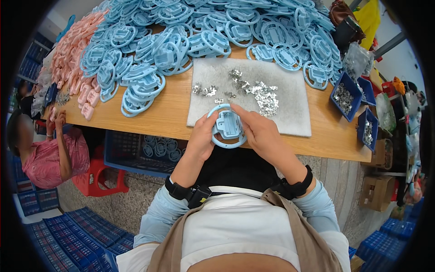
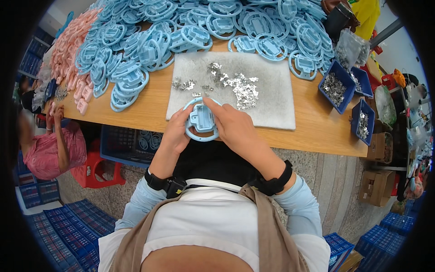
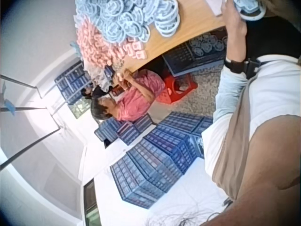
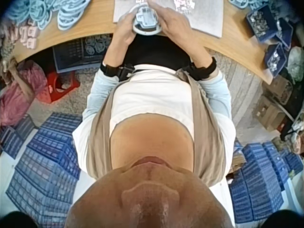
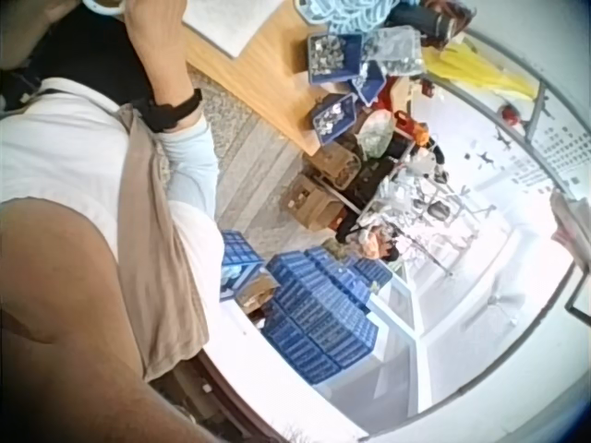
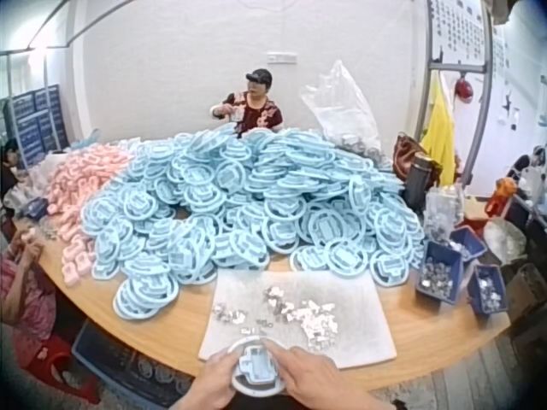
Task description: The person is assembling small silver metal components into larger light blue circular plastic housings.
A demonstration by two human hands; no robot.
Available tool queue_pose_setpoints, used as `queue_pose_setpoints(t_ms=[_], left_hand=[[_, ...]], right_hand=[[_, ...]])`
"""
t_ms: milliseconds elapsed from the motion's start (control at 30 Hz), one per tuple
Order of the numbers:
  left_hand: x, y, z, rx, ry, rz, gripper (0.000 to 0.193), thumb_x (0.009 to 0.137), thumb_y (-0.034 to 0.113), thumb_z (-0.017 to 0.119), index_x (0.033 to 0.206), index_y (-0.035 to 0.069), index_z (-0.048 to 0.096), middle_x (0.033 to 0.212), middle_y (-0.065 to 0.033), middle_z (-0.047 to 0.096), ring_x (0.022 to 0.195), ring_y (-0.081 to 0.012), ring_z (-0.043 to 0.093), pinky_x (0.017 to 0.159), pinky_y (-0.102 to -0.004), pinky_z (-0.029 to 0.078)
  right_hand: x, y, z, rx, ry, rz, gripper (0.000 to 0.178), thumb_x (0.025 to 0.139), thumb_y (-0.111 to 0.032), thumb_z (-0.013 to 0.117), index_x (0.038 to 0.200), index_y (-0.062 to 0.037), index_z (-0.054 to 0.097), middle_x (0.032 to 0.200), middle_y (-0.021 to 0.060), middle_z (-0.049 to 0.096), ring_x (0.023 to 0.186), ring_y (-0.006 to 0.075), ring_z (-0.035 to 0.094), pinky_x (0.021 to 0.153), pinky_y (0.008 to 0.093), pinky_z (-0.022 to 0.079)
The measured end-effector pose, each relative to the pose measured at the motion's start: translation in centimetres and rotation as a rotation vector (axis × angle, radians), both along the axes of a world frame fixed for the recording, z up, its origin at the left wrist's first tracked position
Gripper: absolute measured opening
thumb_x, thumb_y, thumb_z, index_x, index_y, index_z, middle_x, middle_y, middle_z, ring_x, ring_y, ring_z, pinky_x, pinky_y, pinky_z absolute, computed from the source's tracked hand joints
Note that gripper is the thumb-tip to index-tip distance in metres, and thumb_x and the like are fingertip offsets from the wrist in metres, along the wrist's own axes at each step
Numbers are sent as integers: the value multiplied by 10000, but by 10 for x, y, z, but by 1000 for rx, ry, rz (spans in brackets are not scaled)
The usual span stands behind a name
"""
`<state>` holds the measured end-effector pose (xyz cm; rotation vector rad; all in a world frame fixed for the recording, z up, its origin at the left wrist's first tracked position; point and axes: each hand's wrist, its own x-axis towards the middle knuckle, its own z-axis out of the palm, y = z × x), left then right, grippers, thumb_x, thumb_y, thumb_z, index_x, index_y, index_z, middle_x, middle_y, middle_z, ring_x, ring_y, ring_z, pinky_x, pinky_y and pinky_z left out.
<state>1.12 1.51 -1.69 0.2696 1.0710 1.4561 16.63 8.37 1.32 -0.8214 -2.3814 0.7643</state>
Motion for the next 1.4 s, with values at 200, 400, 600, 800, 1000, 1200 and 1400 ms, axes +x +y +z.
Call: queue_pose_setpoints(t_ms=[200,400,600,800,1000,1200,1400], left_hand=[[-1,0,2,-11,29,-24,289,963,215,431,1155,14,513,1002,-53,602,888,-115,606,751,-280,528],[-3,-2,-3,2,56,-59,288,963,213,432,1160,15,502,992,-52,602,873,-118,607,730,-283,534],[2,-1,2,9,45,-33,274,958,217,445,1143,27,514,990,-44,597,872,-111,601,712,-279,533],[0,-3,2,-27,43,-44,289,961,239,445,1146,27,514,992,-43,594,879,-111,596,729,-277,527],[2,-2,2,-9,55,-36,280,965,231,439,1135,26,523,979,-38,600,877,-106,593,738,-265,515],[5,-1,4,-11,30,12,282,970,216,415,1144,18,517,995,-53,596,896,-121,597,749,-284,523],[2,-1,0,3,-4,3,283,964,220,432,1135,20,535,989,-53,603,877,-123,601,714,-300,539]], right_hand=[[-5,-8,-4,17,45,-17,332,824,-66,571,1150,-119,600,746,112,551,643,272,574,559,347,451],[-5,-2,1,177,-85,74,331,803,-79,602,1131,-126,610,732,96,558,591,273,564,510,356,436],[-11,18,-11,31,140,80,232,753,-73,658,985,-91,660,715,85,560,580,259,570,509,334,444],[-27,21,-11,199,127,86,134,738,-66,665,868,-70,633,738,63,555,586,247,581,509,323,459],[-24,13,-13,321,26,103,211,753,-74,651,957,-101,606,779,53,546,581,250,581,488,332,457],[-3,-5,-1,38,-8,-54,413,789,-71,592,1192,-154,559,792,82,521,602,264,576,517,363,460],[4,-19,-11,56,-63,-38,448,808,-3,558,1219,-181,563,765,102,537,591,280,562,536,368,452]])
